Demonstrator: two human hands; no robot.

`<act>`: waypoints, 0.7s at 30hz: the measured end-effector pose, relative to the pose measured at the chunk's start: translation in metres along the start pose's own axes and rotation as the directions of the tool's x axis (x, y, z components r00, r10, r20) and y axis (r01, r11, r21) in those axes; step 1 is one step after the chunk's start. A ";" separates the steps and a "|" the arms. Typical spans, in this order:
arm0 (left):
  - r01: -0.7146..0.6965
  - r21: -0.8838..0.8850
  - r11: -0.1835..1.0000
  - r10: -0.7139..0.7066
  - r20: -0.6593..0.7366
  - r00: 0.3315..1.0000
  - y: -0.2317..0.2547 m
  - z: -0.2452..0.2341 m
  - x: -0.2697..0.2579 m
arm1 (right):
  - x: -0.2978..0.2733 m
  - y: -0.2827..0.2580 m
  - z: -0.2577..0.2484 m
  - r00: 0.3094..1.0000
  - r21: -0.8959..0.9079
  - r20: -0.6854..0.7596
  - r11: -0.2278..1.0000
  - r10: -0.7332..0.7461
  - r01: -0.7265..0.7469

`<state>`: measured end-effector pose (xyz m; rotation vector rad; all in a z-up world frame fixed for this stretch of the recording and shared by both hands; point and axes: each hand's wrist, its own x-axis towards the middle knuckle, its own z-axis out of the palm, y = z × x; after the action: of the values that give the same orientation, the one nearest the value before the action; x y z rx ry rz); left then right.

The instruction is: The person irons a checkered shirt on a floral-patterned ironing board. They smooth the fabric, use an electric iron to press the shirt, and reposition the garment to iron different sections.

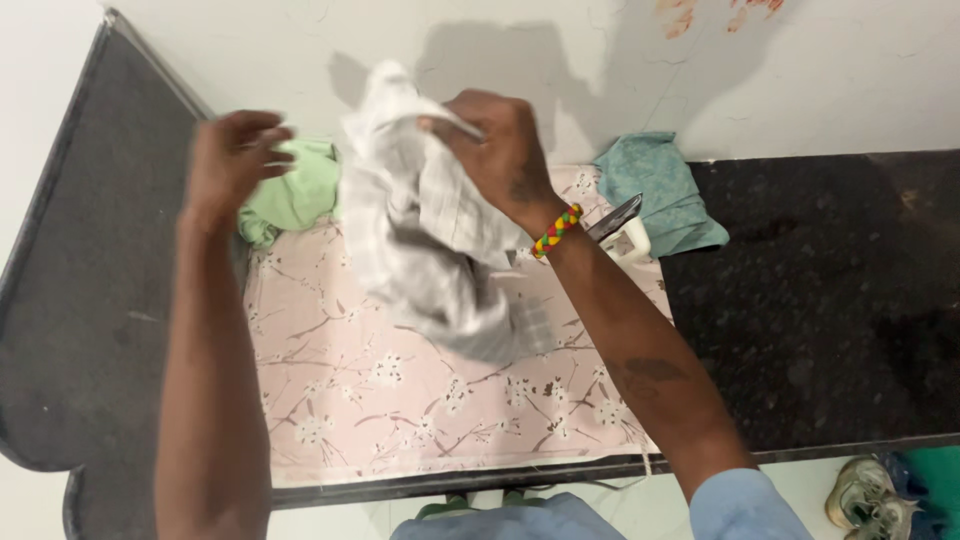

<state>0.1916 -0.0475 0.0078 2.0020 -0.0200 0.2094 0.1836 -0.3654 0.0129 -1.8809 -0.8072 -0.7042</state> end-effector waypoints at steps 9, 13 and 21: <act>-0.193 0.030 0.981 0.154 0.488 0.859 0.017 0.080 -0.017 | 0.020 0.013 0.000 0.914 0.125 0.404 0.989 0.026 -0.083; -0.104 0.236 0.966 -0.026 0.492 0.870 0.025 0.078 0.000 | 0.029 0.030 -0.028 0.879 -0.009 0.442 0.981 0.177 -0.193; -0.160 -0.021 0.987 0.159 -0.040 0.986 0.070 0.010 0.025 | -0.015 0.076 -0.017 0.732 0.059 0.674 0.980 0.102 -0.191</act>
<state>0.2103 -0.0842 0.0709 1.9732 -0.1580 0.3490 0.2308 -0.4099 -0.0316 -2.0654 -1.0954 0.1657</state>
